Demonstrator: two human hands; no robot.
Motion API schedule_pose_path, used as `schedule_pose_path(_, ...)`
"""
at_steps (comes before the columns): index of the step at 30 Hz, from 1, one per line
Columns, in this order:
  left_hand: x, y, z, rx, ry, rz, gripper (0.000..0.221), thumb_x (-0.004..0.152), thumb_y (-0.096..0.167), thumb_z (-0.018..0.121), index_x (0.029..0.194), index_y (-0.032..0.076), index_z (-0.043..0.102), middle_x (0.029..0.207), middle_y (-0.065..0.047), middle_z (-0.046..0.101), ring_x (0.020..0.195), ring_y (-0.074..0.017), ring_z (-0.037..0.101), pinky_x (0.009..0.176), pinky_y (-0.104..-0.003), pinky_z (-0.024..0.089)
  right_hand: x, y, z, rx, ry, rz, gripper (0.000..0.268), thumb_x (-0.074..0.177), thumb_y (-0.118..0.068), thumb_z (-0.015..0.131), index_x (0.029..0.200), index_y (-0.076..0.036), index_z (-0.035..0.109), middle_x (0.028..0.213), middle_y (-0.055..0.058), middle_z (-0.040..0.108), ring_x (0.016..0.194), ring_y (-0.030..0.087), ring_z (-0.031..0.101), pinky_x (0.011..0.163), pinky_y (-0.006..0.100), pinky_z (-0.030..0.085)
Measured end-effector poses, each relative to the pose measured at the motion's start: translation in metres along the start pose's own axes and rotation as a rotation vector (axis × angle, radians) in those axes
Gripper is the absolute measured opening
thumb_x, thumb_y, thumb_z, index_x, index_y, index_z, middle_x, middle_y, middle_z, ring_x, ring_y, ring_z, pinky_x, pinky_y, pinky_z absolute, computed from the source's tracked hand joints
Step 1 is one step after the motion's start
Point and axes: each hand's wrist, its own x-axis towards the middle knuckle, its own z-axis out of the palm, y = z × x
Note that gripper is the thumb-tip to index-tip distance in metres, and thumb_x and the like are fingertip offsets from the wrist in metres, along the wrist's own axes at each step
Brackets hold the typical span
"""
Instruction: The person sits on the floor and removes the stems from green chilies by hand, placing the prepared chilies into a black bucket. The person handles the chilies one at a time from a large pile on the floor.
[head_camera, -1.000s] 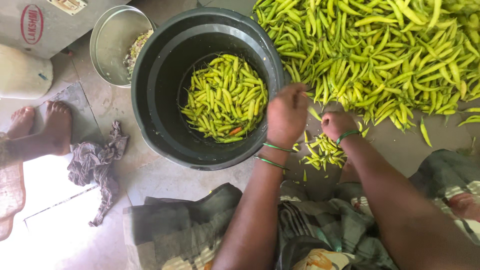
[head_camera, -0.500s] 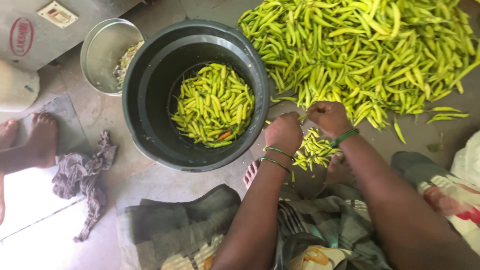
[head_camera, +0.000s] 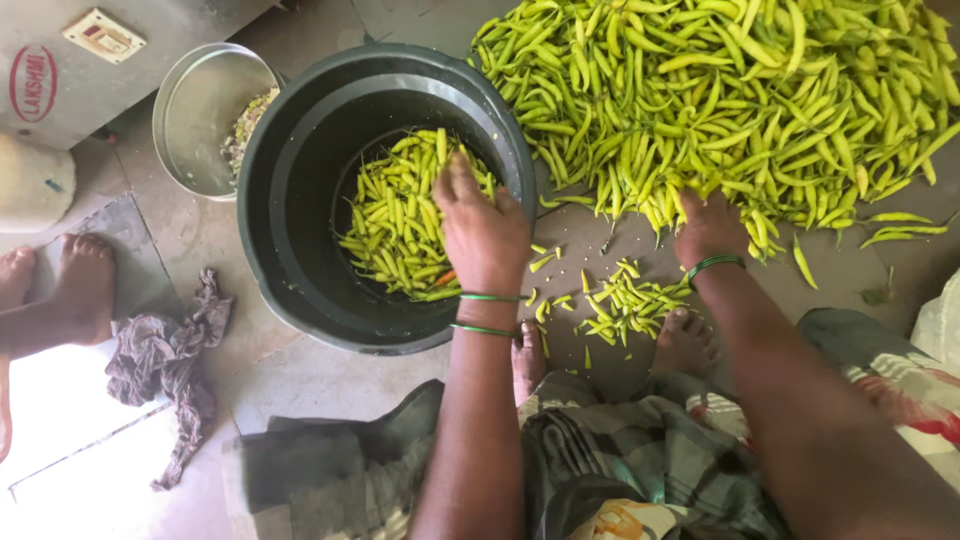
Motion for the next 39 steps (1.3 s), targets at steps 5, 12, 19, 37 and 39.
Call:
schedule_pose_path(5,-0.014,0.004,0.025,-0.139,-0.163,0.067,0.036,0.090,0.015,0.065,0.122,0.000,0.067,0.115,-0.028,0.067,0.102,-0.0449,0.068,0.089,-0.049,0.055,0.018,0.040,0.034,0.215,0.195,0.072,0.031,0.089,-0.016,0.079,0.117,-0.011,0.068,0.125,0.018,0.060,0.117,0.039,0.060,0.097,0.050,0.051)
schedule_pose_path(12,-0.024,-0.004,0.043,-0.258,-0.205,0.137,0.024,0.092,0.015,0.065,0.110,0.002,0.073,0.103,-0.023,0.072,0.095,-0.0414,0.071,0.084,-0.046,0.057,0.058,0.105,0.081,0.835,0.277,0.005,0.016,0.096,-0.005,0.079,0.110,-0.013,0.076,0.120,0.014,0.074,0.103,0.026,0.073,0.092,0.035,0.060)
schedule_pose_path(19,-0.029,-0.001,0.058,-0.425,-0.349,0.092,0.025,0.091,0.015,0.066,0.111,0.001,0.073,0.100,-0.020,0.076,0.092,-0.0328,0.077,0.082,-0.038,0.060,0.040,0.051,-0.009,1.812,-0.097,0.105,0.033,0.086,0.010,0.069,0.107,-0.012,0.058,0.105,0.008,0.064,0.099,0.030,0.077,0.080,0.042,0.066)
schedule_pose_path(37,-0.015,-0.030,0.068,-1.071,-0.532,-0.348,0.023,0.096,0.015,0.069,0.108,-0.005,0.069,0.081,-0.003,0.070,0.067,-0.0060,0.063,0.057,-0.022,0.049,-0.013,-0.085,-0.091,1.699,-0.847,-0.132,0.023,0.095,-0.006,0.067,0.117,-0.002,0.070,0.101,0.008,0.074,0.086,0.016,0.071,0.075,0.034,0.058)
schedule_pose_path(39,-0.015,-0.031,0.070,-1.105,-0.532,-0.359,0.021,0.096,0.013,0.068,0.108,-0.005,0.068,0.081,-0.004,0.070,0.067,-0.0067,0.064,0.057,-0.022,0.049,-0.012,-0.090,-0.089,1.627,-0.847,-0.101,0.020,0.094,-0.009,0.067,0.112,-0.001,0.072,0.099,0.008,0.075,0.079,0.014,0.068,0.071,0.031,0.055)
